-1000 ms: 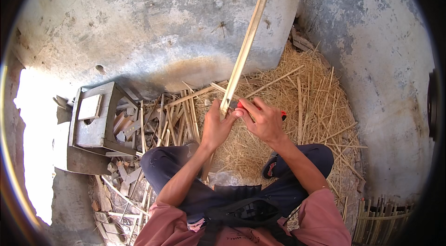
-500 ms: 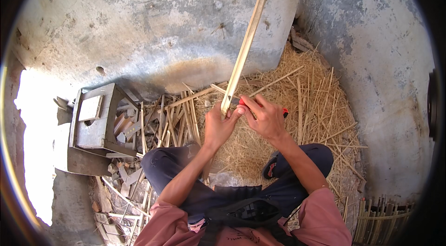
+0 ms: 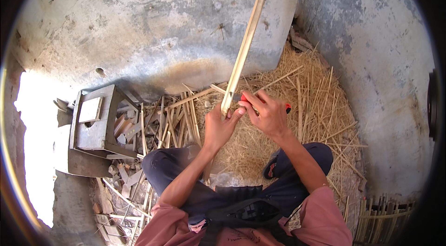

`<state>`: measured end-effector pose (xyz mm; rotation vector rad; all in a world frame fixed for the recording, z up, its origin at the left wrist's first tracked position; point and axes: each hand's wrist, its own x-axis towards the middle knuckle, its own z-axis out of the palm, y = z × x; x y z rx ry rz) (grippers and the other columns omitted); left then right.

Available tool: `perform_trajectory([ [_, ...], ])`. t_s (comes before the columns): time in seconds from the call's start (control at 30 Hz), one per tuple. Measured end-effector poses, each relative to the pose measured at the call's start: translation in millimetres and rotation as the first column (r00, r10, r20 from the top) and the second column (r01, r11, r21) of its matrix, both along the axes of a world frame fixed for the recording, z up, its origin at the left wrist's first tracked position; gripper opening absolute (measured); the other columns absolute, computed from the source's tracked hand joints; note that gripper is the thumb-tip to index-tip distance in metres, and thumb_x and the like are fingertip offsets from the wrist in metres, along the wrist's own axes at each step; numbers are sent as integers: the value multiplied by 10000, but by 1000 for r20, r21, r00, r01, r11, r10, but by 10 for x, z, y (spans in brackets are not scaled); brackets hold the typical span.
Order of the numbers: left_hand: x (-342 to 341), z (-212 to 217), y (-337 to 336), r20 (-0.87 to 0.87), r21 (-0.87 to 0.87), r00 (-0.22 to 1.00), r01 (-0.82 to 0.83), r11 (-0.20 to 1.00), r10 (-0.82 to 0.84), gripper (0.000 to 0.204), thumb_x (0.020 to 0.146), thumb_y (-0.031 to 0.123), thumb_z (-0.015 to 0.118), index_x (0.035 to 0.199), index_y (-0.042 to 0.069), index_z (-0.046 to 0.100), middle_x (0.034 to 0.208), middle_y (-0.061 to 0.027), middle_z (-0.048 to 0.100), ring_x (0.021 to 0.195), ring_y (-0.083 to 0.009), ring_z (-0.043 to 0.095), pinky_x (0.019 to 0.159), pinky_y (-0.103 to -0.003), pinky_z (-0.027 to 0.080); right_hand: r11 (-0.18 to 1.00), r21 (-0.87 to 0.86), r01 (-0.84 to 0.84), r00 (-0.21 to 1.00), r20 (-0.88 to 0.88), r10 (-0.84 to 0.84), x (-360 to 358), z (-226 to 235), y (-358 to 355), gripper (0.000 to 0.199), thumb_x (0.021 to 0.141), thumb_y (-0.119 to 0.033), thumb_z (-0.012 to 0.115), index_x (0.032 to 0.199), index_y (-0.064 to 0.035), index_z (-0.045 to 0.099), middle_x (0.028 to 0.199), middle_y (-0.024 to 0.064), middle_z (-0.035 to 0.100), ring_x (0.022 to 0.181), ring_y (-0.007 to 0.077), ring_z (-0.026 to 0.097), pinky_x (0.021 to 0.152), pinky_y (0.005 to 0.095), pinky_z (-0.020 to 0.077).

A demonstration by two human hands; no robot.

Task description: The person uses a small red knife to shave a thin layer from the side of a bamboo pole while sitting in a room with wood shavings on the floor.

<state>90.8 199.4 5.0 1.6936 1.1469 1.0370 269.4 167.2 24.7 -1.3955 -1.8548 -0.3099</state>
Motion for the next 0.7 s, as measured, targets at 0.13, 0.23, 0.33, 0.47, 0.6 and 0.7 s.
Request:
perform_trajectory([
  [0.13,13,21,-14,14,-12,1000,1,1000,-1,484,910,400,873,1083,-23,714,678,-30,578,613,-106,557,564,-314,484,998,56,-11,1000,1,11,16,-14,34,263,964,-309,775,1170,-145,771,769,13,573,535,175,591,473,336,463],
  [0.23,7,5,-41,-55,-49,998,9,999,-12,473,912,403,870,1000,-22,685,667,-36,578,608,-118,564,559,-325,486,997,71,34,999,-17,-33,71,16,71,259,965,-311,777,1154,-134,775,771,17,588,520,182,586,466,340,456],
  [0.33,-5,-59,-61,-98,-33,995,29,999,-32,501,910,432,866,934,-18,647,653,-45,577,597,-131,572,554,-341,489,994,98,45,998,-44,-41,218,101,145,259,972,-315,773,1153,-129,778,766,20,599,514,182,588,461,345,450],
  [0.47,35,-48,-60,-56,-23,998,28,999,-29,556,897,481,865,931,-25,636,641,-57,583,581,-147,582,553,-359,493,994,96,54,998,-18,-53,283,176,160,256,983,-318,763,1145,-121,786,803,39,662,531,187,616,465,332,453],
  [0.6,21,-199,-135,-164,-79,984,53,995,-66,543,916,468,847,997,-34,656,650,-53,578,603,-149,583,574,-356,495,977,128,170,982,-99,-159,624,212,319,249,994,-310,755,1129,-106,800,873,79,743,610,207,676,517,330,491],
  [0.7,35,-243,-254,-204,-124,973,83,989,-107,472,950,414,827,1047,-27,691,678,-16,555,650,-101,534,594,-326,479,960,131,247,961,-159,-225,997,439,384,260,998,-310,752,1136,-97,806,893,101,767,675,222,711,572,347,525],
])
